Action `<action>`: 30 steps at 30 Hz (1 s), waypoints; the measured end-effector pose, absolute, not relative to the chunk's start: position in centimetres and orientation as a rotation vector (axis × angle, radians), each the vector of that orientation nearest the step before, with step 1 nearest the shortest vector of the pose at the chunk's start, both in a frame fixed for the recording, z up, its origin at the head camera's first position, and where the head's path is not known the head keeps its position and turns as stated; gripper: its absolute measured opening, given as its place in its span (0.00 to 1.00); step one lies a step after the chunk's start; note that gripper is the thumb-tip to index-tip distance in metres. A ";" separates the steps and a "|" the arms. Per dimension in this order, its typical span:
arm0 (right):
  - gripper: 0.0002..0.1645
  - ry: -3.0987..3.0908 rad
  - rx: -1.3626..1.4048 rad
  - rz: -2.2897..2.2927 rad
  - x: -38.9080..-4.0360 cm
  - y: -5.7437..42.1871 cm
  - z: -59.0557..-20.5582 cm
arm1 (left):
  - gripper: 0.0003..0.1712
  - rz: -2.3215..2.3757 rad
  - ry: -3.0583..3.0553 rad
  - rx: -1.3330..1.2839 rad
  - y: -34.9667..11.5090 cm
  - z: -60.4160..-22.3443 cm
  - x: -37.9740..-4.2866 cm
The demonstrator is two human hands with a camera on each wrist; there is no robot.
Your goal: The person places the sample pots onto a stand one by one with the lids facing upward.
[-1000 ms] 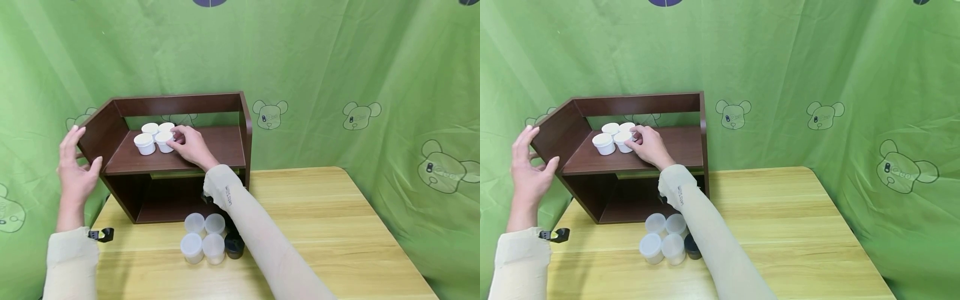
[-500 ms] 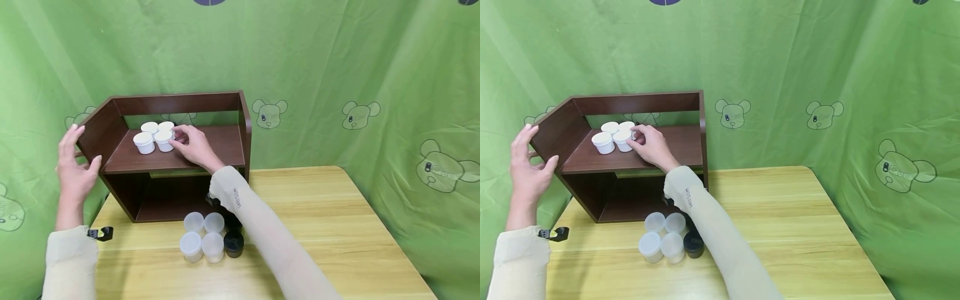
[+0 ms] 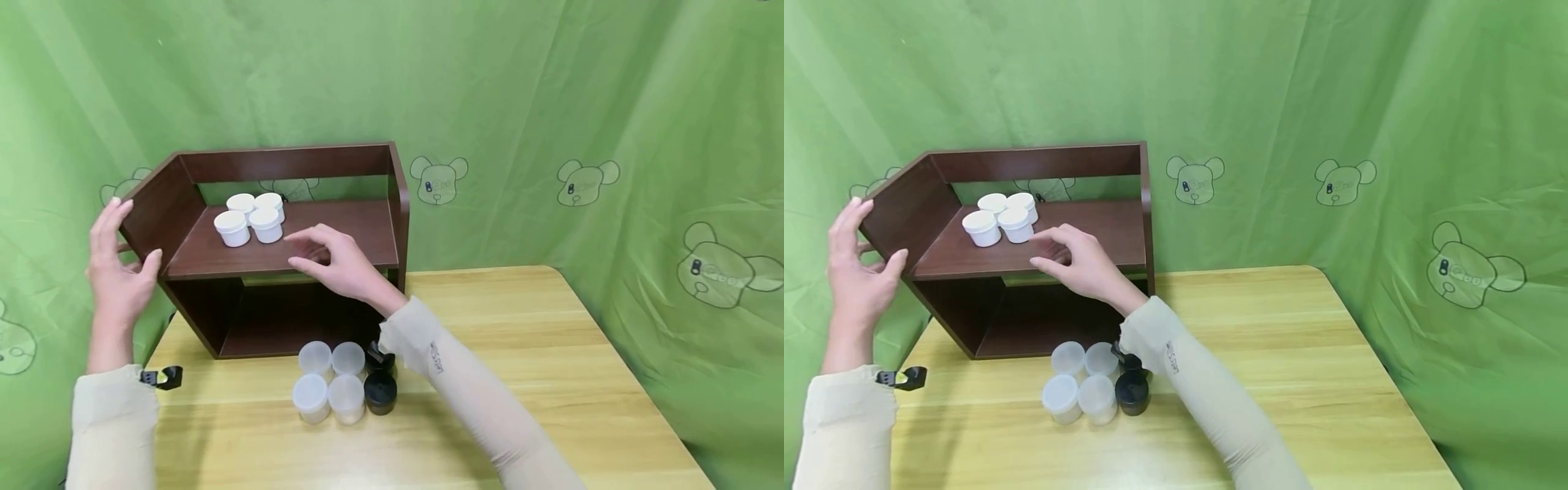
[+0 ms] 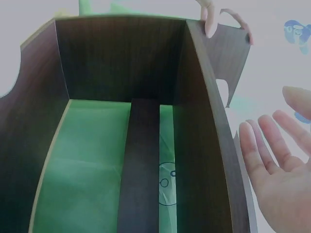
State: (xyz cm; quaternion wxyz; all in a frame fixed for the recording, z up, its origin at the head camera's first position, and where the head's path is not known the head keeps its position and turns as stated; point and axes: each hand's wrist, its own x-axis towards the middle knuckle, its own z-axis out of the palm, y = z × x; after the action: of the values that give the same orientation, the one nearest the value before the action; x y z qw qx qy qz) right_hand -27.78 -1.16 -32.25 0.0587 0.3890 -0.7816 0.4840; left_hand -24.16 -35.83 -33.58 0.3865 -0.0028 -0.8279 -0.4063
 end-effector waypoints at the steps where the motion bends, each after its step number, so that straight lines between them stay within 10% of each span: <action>1: 0.22 -2.372 1.199 1.461 -27.4 -0.8 -32.4 | 0.49 -1.036 -2.106 -0.005 -35.9 -33.5 -24.2; 30: 0.26 -2.740 1.129 1.457 -23.8 10.4 -47.2 | 0.47 -1.044 -2.103 -0.016 -35.7 -33.3 -24.1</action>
State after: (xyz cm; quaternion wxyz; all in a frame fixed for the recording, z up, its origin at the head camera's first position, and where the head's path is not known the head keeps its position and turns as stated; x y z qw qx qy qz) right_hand -23.78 10.38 -47.25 -0.0802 0.3410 -0.8270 0.4398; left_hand -24.07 -35.73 -33.28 0.3866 -0.0061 -0.8259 -0.4103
